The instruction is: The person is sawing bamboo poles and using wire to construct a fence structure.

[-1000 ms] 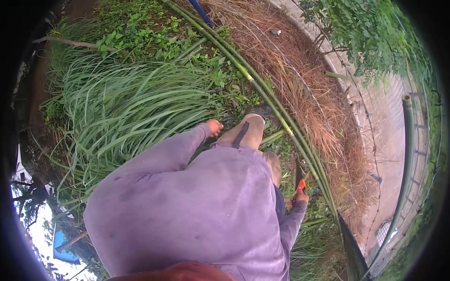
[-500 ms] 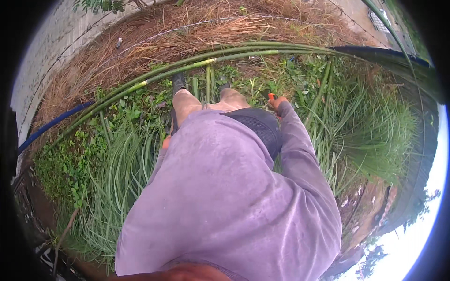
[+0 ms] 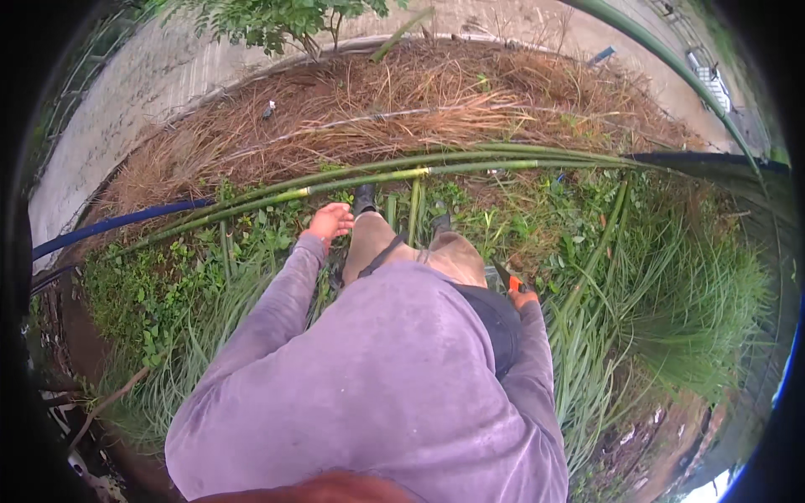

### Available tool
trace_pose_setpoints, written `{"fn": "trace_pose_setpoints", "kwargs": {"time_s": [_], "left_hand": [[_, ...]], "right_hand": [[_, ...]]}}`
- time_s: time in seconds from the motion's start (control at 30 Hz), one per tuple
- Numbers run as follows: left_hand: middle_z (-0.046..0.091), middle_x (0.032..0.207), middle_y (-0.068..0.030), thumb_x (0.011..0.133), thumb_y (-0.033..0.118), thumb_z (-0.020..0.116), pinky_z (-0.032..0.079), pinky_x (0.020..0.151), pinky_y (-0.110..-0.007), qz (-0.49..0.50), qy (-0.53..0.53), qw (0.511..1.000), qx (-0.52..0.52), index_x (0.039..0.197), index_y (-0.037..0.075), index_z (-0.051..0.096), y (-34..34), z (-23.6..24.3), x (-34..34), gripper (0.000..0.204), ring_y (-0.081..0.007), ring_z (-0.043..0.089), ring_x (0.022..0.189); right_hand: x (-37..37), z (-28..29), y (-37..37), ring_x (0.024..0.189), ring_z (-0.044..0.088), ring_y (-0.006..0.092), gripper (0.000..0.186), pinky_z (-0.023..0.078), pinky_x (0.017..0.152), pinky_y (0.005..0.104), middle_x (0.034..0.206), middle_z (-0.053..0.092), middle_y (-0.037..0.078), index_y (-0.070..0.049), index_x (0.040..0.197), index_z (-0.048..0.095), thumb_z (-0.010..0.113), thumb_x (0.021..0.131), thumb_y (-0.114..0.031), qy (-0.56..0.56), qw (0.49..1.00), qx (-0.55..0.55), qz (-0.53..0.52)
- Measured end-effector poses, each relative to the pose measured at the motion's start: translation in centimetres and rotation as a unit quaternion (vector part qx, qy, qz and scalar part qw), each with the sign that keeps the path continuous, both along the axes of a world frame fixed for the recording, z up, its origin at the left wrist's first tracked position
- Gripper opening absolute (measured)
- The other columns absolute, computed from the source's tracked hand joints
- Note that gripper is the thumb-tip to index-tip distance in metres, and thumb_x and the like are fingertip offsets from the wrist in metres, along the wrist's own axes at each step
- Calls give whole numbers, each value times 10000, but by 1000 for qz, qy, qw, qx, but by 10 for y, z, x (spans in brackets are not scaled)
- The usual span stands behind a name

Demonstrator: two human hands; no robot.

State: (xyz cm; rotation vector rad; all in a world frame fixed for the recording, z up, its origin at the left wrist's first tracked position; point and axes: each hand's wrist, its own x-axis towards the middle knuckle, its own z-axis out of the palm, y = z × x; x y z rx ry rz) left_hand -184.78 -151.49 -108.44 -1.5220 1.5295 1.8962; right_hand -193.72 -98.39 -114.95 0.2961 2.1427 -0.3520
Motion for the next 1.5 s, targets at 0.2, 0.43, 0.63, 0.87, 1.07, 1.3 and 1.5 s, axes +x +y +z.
{"fn": "trace_pose_setpoints", "kwargs": {"time_s": [0.2,0.43,0.63,0.87,1.07,1.3,1.5], "left_hand": [[589,958,-99,853,397,483,513,569,-298,-63,148,954,253,1132,146,497,5,-134,51,376,-207,624,741],[491,1106,-257,722,313,599,518,710,-480,158,491,710,479,1241,37,364,31,-182,183,633,-408,567,902],[641,856,-133,817,363,495,482,500,-420,90,195,909,356,904,125,635,39,-139,214,290,-301,629,655],[612,1009,-114,801,392,484,429,845,-376,-181,-177,950,-185,975,137,645,94,-55,183,349,-295,572,952],[628,790,-70,807,250,510,463,539,-338,88,-92,991,-48,903,99,638,54,-68,206,220,-177,574,626],[574,760,-22,837,248,487,443,526,-302,59,-132,989,41,992,97,566,-12,-49,205,231,-131,529,605],[494,665,3,861,224,492,430,502,-280,119,-113,986,40,956,112,481,-43,-4,161,147,-135,521,575]], "right_hand": [[-33,-61,39,524,514,139,369,417,510,315,575,569,58,7,636,611,630,746,-345,-29,983,-149,102],[-119,-66,-3,337,407,174,304,313,313,330,461,431,52,-67,612,467,594,782,-284,-105,969,-170,-144],[-157,-53,-38,279,377,227,321,298,269,363,384,370,89,-43,605,440,572,795,-265,-116,983,-130,-54],[-137,21,-83,326,454,242,319,335,313,369,437,457,122,0,631,507,597,776,-269,-115,991,-64,2],[-123,25,-125,296,440,202,428,308,278,374,399,432,92,-24,564,501,578,798,-374,-58,989,-127,51],[-77,42,-137,343,446,146,335,336,331,306,464,472,52,-1,850,560,618,790,-325,-71,996,-52,-10],[-19,47,-104,361,464,159,314,369,362,310,486,499,67,-9,848,575,633,768,-307,-116,991,-16,-64]]}}
